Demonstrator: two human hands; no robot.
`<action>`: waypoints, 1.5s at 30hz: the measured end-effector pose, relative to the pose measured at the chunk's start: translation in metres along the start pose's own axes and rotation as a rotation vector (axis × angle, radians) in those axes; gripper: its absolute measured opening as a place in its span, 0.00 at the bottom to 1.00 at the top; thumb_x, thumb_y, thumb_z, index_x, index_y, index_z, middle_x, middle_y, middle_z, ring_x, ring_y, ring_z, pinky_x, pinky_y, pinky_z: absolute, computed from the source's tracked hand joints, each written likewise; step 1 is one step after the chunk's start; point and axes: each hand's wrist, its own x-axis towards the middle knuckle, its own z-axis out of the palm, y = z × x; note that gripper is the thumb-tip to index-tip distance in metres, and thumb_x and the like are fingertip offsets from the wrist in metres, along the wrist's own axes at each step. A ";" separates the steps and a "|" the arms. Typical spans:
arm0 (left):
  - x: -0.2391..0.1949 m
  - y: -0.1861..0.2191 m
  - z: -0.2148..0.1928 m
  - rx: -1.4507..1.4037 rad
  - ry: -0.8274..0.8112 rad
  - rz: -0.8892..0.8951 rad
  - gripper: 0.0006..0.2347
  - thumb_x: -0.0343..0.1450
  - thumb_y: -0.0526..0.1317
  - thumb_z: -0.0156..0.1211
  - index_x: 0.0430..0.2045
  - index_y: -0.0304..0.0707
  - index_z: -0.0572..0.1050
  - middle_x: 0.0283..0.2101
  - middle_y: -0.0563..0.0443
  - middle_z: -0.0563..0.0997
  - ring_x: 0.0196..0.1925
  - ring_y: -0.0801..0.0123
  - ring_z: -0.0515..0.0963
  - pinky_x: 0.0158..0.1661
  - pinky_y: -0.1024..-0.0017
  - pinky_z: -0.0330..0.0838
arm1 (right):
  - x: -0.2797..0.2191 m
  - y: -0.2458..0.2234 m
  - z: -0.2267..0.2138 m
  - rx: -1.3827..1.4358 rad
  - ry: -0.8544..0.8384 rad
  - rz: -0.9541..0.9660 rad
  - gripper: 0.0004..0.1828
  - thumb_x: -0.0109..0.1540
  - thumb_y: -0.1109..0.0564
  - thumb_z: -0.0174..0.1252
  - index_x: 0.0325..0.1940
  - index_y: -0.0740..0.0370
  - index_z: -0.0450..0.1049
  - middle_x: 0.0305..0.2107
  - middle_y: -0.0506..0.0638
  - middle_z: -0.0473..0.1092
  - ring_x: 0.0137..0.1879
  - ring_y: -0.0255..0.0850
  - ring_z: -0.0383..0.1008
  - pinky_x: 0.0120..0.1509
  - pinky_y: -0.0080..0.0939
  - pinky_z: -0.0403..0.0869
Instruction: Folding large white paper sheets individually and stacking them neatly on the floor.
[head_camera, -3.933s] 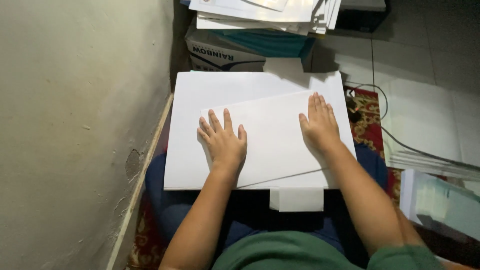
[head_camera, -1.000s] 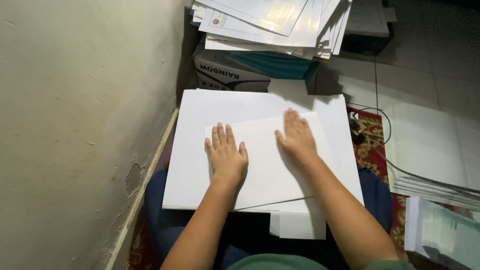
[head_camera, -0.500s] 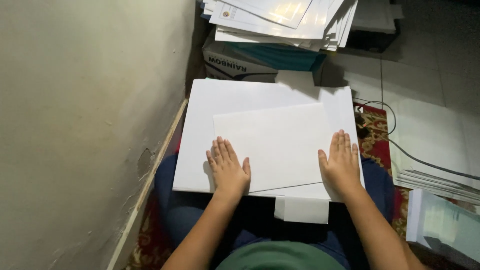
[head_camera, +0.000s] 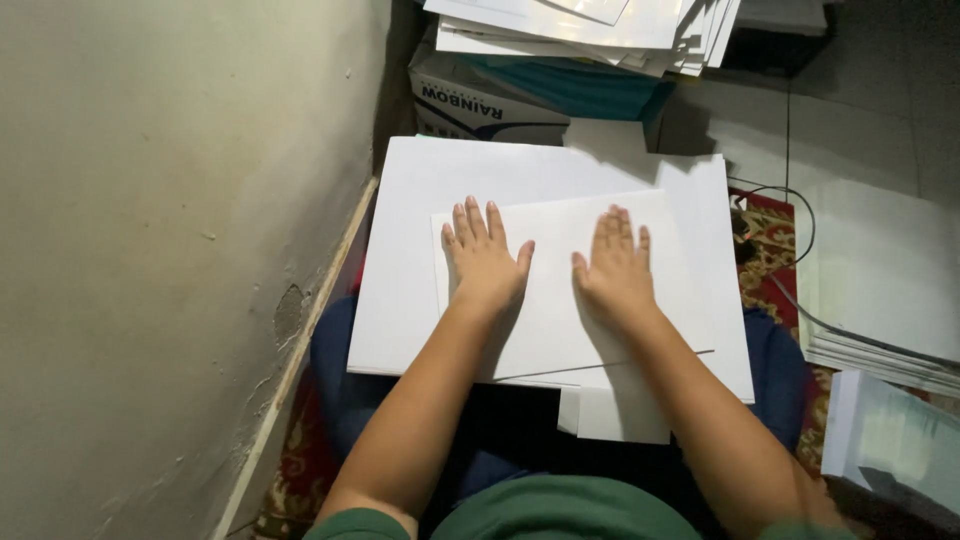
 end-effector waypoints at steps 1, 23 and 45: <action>0.007 0.000 0.000 -0.011 0.002 0.008 0.38 0.75 0.62 0.35 0.73 0.29 0.46 0.77 0.25 0.37 0.79 0.38 0.30 0.69 0.39 0.18 | 0.003 -0.003 -0.003 0.042 -0.031 -0.013 0.42 0.70 0.38 0.38 0.77 0.75 0.52 0.75 0.69 0.48 0.83 0.56 0.40 0.80 0.62 0.31; -0.125 -0.021 -0.015 0.020 -0.152 0.433 0.37 0.71 0.68 0.42 0.73 0.51 0.52 0.77 0.35 0.43 0.79 0.45 0.36 0.68 0.34 0.22 | -0.070 0.081 -0.068 0.254 -0.192 0.434 0.43 0.68 0.38 0.49 0.77 0.70 0.50 0.59 0.80 0.64 0.65 0.72 0.69 0.60 0.70 0.74; -0.165 0.041 -0.050 -1.939 0.527 -0.105 0.18 0.75 0.43 0.51 0.56 0.30 0.72 0.44 0.47 0.79 0.48 0.64 0.76 0.50 0.64 0.74 | -0.125 -0.010 -0.116 1.455 -0.264 0.404 0.41 0.62 0.48 0.45 0.80 0.54 0.45 0.74 0.51 0.55 0.76 0.45 0.59 0.69 0.54 0.63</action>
